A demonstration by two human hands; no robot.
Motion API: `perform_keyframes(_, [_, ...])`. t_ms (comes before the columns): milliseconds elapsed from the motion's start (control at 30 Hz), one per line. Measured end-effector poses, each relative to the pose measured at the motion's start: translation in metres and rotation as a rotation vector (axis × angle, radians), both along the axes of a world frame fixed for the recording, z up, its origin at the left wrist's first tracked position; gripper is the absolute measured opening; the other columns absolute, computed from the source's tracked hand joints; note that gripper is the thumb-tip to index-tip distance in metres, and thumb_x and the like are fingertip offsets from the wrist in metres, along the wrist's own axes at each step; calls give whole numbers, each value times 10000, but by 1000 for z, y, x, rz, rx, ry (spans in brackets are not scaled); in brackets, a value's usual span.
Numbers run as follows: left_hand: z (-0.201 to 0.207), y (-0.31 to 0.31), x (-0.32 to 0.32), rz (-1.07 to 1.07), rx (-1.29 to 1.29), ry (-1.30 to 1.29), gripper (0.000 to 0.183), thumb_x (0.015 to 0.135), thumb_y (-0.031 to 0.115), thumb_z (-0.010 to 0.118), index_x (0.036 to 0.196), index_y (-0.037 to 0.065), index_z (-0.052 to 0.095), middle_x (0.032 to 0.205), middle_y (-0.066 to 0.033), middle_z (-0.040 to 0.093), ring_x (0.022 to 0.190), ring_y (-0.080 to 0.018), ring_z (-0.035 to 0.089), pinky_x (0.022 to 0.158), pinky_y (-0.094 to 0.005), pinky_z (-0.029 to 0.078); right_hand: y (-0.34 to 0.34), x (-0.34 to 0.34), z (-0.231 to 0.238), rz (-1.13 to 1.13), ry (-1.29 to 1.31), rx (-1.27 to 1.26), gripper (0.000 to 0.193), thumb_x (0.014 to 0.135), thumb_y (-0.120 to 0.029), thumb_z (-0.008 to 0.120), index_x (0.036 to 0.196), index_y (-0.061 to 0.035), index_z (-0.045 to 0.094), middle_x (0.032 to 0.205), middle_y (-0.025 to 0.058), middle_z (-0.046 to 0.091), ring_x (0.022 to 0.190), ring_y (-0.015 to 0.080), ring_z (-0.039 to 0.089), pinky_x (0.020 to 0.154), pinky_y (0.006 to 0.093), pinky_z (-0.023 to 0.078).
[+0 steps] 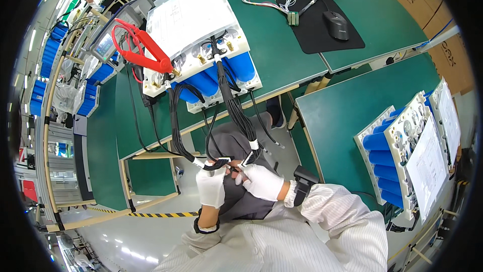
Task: Connecting test leads to battery modules and recording inspection results on a clipboard.
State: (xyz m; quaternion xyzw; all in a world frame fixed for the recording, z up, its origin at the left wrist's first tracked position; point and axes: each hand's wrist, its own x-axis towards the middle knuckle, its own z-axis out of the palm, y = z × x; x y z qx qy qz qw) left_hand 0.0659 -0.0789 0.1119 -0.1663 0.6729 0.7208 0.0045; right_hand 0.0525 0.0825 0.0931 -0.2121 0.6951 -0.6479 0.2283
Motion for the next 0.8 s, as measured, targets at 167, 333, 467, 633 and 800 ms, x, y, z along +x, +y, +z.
perform_keyframes(167, [-3, 3, 2, -40, -18, -72, 115, 832, -2, 581, 940, -7, 620, 752, -40, 643, 658, -97, 602, 603, -224, 454, 0, 0, 1, -22, 26, 19, 472, 780, 98, 401, 1247, 46, 438, 941, 128, 614, 816, 230, 600, 758, 279, 475])
perform_keyframes(333, [-6, 4, 2, -26, 67, -131, 113, 819, -15, 580, 924, -5, 618, 742, -47, 641, 660, -110, 615, 596, -237, 470, 1, 0, -2, -13, 56, 176, 398, 809, 74, 442, 1205, 72, 415, 1021, 164, 599, 901, 278, 627, 803, 308, 489])
perform_keyframes(467, [-7, -2, -2, 7, 110, -31, 108, 814, -33, 588, 919, -16, 602, 737, -69, 637, 644, -136, 611, 591, -249, 477, -1, 1, -4, -150, -69, 34, 363, 842, 26, 520, 1201, 48, 472, 1072, 153, 606, 910, 221, 642, 776, 309, 501])
perform_keyframes(633, [-3, -7, -5, 98, 53, 86, 84, 818, -33, 590, 900, -17, 584, 737, -87, 632, 623, -145, 596, 582, -248, 463, 2, -3, -2, -272, -346, 0, 282, 833, -62, 655, 1093, 32, 595, 894, 115, 678, 801, 156, 651, 720, 265, 518])
perform_keyframes(800, [2, 1, -3, 108, 45, 44, 60, 825, -3, 603, 883, 4, 588, 701, -74, 627, 618, -134, 591, 590, -236, 452, 4, -4, 2, -278, -409, -182, 194, 862, -41, 617, 1042, 34, 619, 839, 87, 683, 739, 133, 648, 668, 267, 520])
